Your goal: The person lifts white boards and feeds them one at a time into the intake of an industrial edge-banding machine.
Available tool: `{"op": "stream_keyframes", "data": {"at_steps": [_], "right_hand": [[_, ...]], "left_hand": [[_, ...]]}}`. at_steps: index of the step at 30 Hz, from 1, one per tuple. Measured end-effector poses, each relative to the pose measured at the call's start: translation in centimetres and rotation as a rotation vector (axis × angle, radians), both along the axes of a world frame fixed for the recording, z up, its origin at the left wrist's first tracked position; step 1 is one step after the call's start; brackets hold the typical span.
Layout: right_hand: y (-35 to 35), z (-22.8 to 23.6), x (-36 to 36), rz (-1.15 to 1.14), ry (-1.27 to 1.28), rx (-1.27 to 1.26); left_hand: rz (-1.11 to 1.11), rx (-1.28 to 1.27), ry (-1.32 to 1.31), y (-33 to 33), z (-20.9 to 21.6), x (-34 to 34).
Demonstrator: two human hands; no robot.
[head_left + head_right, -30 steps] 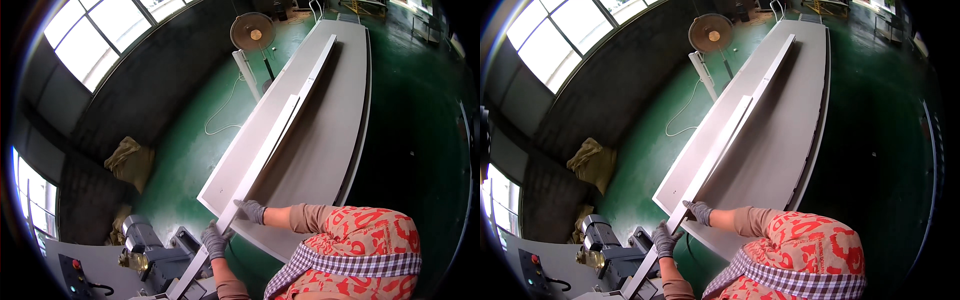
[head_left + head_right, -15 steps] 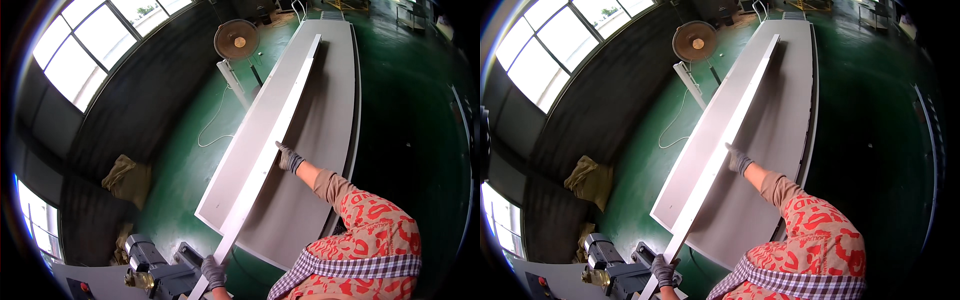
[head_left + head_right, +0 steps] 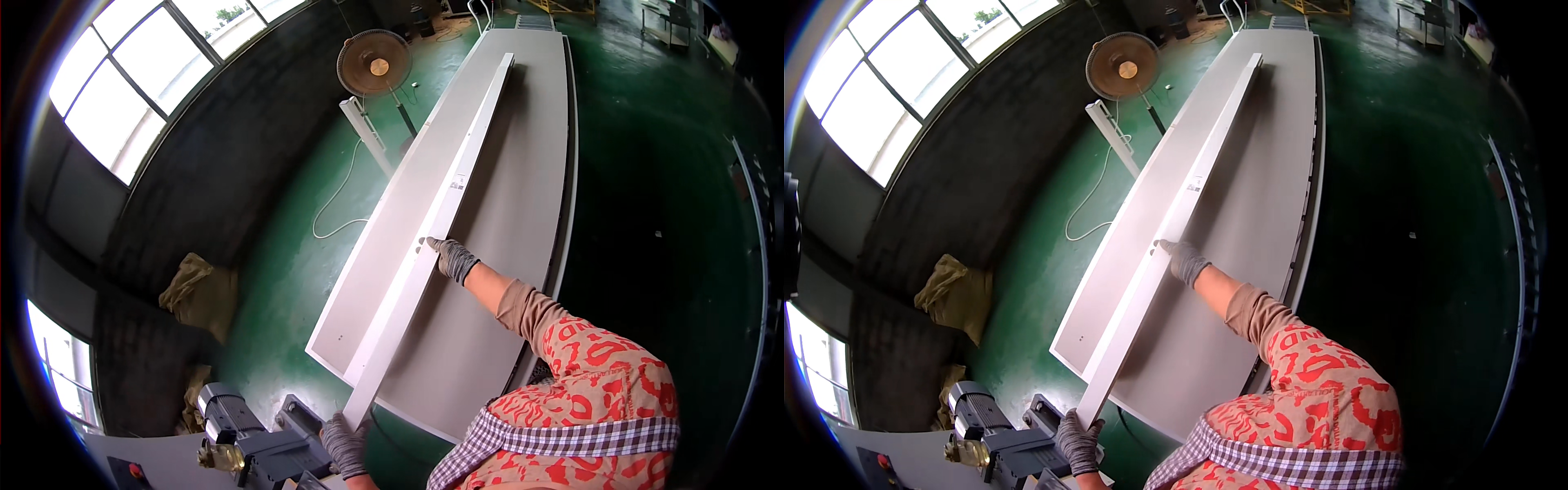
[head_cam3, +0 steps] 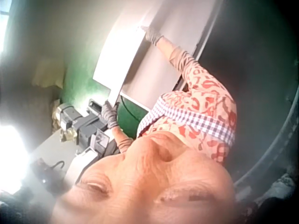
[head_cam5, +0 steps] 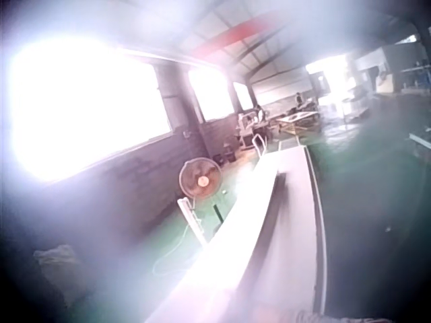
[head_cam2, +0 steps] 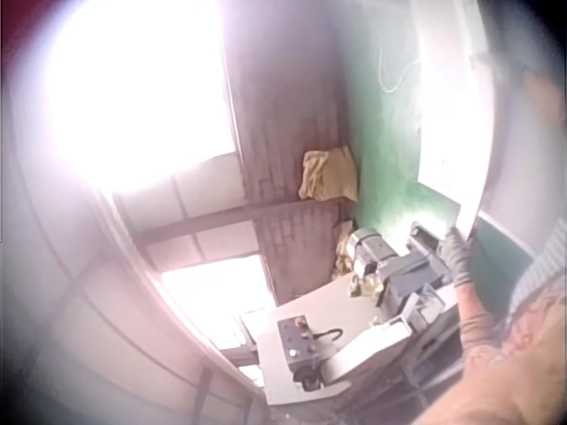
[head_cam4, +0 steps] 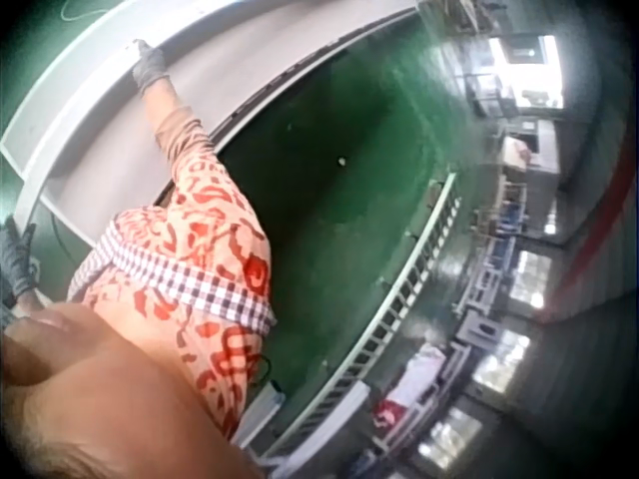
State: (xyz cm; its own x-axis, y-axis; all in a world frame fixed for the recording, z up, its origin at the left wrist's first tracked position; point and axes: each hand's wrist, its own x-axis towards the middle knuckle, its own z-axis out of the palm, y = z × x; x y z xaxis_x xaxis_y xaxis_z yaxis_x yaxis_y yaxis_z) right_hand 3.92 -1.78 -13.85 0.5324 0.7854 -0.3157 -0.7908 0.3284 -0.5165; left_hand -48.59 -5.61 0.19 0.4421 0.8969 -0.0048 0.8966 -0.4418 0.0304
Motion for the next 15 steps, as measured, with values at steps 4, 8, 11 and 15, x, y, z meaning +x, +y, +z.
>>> {"op": "stream_keyframes", "data": {"at_steps": [4, 8, 11, 15], "right_hand": [[-0.4, 1.8, 0.5, -0.028, -0.072, -0.080], [0.1, 2.6, 2.6, -0.045, -0.150, -0.290], [0.2, 2.9, 3.8, 0.174, -0.335, -0.400], [-0.1, 1.0, 3.8, 0.242, -0.465, -0.469]], "left_hand": [[-0.006, -0.060, -0.039, 1.2, -1.8, -0.7], [0.004, -0.112, -0.022, 4.7, -3.3, 0.6], [-0.045, -0.017, -0.156, 6.7, -4.4, 2.2], [-0.029, 0.008, -0.177, 8.9, -7.8, 5.0]]}}
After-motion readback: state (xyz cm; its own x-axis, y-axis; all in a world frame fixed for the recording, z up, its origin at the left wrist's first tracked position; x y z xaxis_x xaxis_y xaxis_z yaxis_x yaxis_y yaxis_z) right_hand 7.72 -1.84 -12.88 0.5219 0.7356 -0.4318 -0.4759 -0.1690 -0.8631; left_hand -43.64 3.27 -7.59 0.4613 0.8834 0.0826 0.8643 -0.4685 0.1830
